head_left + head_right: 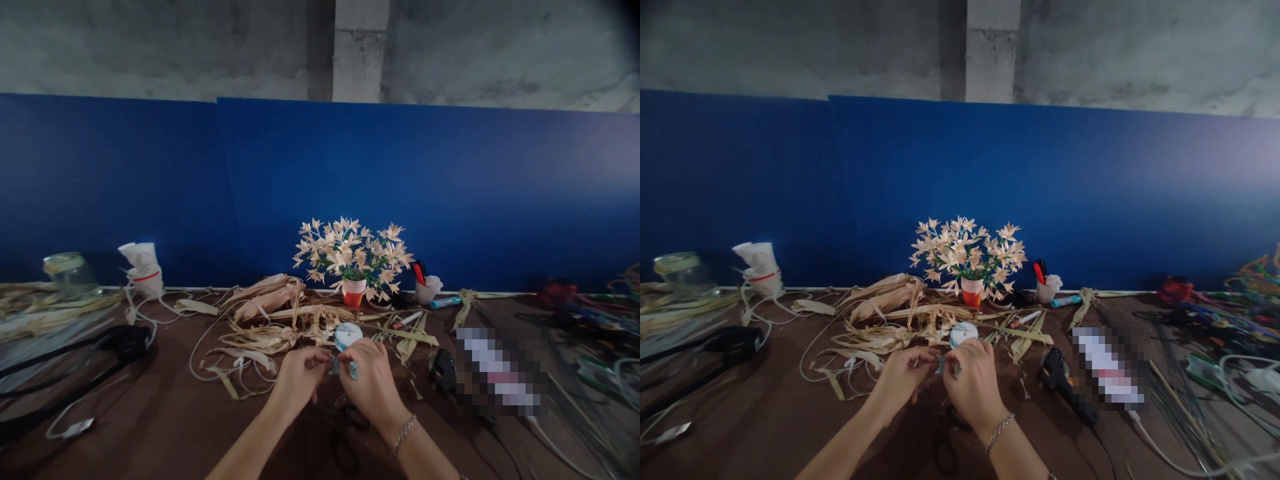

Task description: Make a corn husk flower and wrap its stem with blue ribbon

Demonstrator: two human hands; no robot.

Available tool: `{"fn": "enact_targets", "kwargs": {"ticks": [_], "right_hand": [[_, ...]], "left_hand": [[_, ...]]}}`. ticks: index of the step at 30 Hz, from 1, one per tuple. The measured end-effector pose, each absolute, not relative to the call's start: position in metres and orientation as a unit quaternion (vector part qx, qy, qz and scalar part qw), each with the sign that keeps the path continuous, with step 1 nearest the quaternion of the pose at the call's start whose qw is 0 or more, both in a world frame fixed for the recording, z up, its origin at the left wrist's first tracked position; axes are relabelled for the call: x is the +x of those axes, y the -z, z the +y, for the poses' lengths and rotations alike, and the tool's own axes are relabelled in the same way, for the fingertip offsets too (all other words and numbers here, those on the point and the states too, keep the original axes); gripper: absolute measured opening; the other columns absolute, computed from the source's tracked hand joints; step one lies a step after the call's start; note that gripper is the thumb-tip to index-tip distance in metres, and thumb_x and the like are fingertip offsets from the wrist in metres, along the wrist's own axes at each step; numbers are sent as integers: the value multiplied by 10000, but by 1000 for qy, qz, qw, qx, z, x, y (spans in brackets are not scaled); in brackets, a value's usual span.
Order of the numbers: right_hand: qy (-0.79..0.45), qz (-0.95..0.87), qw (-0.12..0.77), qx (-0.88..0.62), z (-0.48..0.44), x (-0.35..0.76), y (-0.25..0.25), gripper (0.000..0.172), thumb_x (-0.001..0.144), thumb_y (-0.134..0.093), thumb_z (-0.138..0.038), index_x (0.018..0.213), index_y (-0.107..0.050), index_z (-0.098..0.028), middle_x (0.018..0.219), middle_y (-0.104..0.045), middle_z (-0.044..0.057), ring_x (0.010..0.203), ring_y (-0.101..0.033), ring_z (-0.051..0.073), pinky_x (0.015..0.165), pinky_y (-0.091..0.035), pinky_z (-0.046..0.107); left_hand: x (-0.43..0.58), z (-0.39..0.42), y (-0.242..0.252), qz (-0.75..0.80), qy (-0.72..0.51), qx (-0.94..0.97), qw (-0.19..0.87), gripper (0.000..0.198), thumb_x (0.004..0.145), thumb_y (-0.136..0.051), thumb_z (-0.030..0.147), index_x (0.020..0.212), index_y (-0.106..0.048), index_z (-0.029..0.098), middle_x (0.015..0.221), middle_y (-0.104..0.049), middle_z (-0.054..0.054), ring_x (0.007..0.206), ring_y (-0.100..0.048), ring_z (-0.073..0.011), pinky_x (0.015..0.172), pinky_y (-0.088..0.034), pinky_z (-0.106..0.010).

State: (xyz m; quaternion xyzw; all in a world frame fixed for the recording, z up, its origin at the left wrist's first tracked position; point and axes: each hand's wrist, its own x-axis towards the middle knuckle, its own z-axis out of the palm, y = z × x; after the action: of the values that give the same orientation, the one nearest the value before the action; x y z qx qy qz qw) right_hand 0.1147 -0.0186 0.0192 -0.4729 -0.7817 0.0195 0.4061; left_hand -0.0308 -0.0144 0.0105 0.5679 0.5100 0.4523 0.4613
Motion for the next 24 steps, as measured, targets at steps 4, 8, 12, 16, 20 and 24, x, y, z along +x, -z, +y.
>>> {"fn": "enact_targets", "kwargs": {"ticks": [4, 8, 12, 16, 20, 24], "right_hand": [[-16, -780, 409, -474, -19, 114, -19, 93, 679, -519, -102, 657, -566, -179, 671, -580, 11, 751, -492, 166, 729, -280, 291], [-18, -778, 422, -465, -20, 113, -20, 105, 686, -508, -92, 661, -566, -176, 680, -580, 16, 760, -490, 167, 731, -285, 296], [-44, -775, 441, -450, -23, 111, -21, 122, 679, -498, -81, 668, -573, -177, 689, -588, 19, 765, -491, 170, 741, -292, 308], [-185, -726, 474, -463, -20, 111, -24, 98, 646, -511, -116, 620, -587, -173, 668, -591, 24, 706, -501, 164, 706, -331, 302], [-559, -573, 407, -438, -15, 117, -24, 50, 582, -554, -187, 553, -562, -147, 475, -522, -16, 438, -422, 92, 465, -316, 226], [-746, -464, 352, -323, -13, 124, -19, 48, 533, -564, -163, 547, -556, -118, 472, -537, -15, 453, -462, 81, 484, -334, 205]], "left_hand": [[-26, -18, -13, 468, -483, 485, 559, 173, 622, -600, 311, 617, -534, 151, 523, -569, 23, 384, -467, -79, 395, -350, -191], [-25, -16, -13, 432, -503, 457, 593, 206, 575, -662, 291, 642, -531, 148, 550, -564, 34, 511, -517, -97, 508, -393, -204], [-28, -11, -10, 451, -501, 486, 557, 226, 576, -667, 298, 708, -608, 123, 598, -588, 7, 545, -513, -106, 529, -386, -211], [-31, -9, -10, 447, -507, 519, 523, 185, 610, -646, 295, 658, -623, 118, 552, -575, 8, 516, -492, -100, 514, -374, -208], [-32, -14, -15, 392, -493, 523, 574, 173, 600, -667, 274, 635, -584, 126, 536, -561, 19, 491, -482, -87, 506, -377, -203], [-31, -22, -20, 357, -446, 539, 619, 218, 626, -649, 309, 646, -522, 133, 511, -540, 19, 435, -449, -73, 431, -339, -183]]}}
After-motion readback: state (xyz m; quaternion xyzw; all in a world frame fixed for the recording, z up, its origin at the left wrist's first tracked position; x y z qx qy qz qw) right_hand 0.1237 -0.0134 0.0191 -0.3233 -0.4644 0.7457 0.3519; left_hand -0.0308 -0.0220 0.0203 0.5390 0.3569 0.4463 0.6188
